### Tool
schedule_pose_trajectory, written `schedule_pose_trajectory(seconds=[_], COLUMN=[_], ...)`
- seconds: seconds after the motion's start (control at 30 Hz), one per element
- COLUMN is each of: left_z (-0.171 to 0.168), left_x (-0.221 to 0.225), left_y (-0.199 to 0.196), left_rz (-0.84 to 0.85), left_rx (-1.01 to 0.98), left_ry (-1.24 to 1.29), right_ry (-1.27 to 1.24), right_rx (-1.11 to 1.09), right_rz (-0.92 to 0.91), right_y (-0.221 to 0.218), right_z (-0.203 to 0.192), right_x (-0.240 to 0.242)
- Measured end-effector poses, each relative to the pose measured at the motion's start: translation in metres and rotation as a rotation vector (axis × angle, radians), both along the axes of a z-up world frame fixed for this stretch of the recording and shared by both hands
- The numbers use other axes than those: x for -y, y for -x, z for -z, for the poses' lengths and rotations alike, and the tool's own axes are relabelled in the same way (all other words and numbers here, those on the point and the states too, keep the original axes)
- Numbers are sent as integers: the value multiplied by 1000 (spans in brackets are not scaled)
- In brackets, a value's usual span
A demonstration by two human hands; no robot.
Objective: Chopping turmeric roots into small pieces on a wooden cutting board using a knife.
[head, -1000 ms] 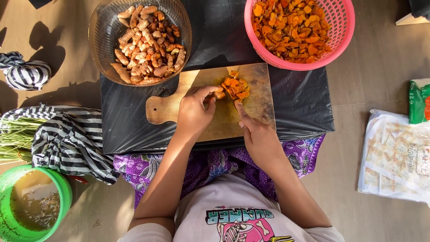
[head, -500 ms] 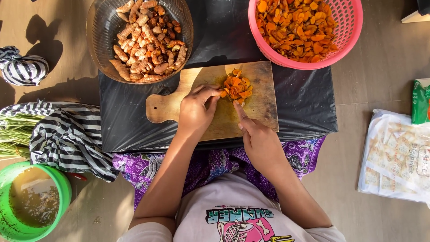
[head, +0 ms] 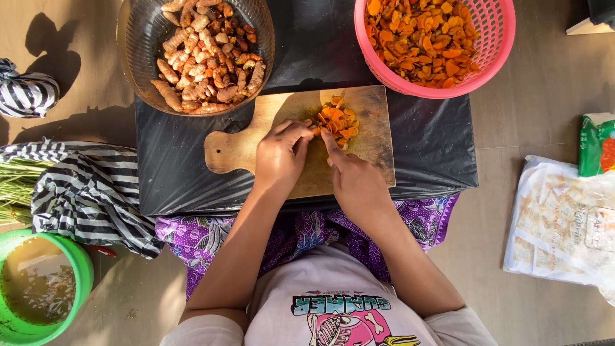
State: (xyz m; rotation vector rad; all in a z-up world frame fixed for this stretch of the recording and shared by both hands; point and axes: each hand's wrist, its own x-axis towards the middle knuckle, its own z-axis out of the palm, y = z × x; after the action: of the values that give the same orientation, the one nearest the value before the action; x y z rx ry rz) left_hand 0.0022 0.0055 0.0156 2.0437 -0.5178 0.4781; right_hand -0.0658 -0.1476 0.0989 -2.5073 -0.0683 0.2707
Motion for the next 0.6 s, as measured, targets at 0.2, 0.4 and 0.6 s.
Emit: schedule_pose_trajectory(seconds=[0.2,0.4,0.6], left_z=[7,-1,3], left_x=[4,4,0], left_y=[-1,2,1], left_rz=[-79,-72,-45], left_rx=[-18,-38,-43], left_ry=[13,25,18], right_ry=[-49,-96,-102], right_rx=[-28,-62,16], right_rz=[22,60,62], right_y=[18,31,29], right_z=[1,11,1], right_x=[3,17,10])
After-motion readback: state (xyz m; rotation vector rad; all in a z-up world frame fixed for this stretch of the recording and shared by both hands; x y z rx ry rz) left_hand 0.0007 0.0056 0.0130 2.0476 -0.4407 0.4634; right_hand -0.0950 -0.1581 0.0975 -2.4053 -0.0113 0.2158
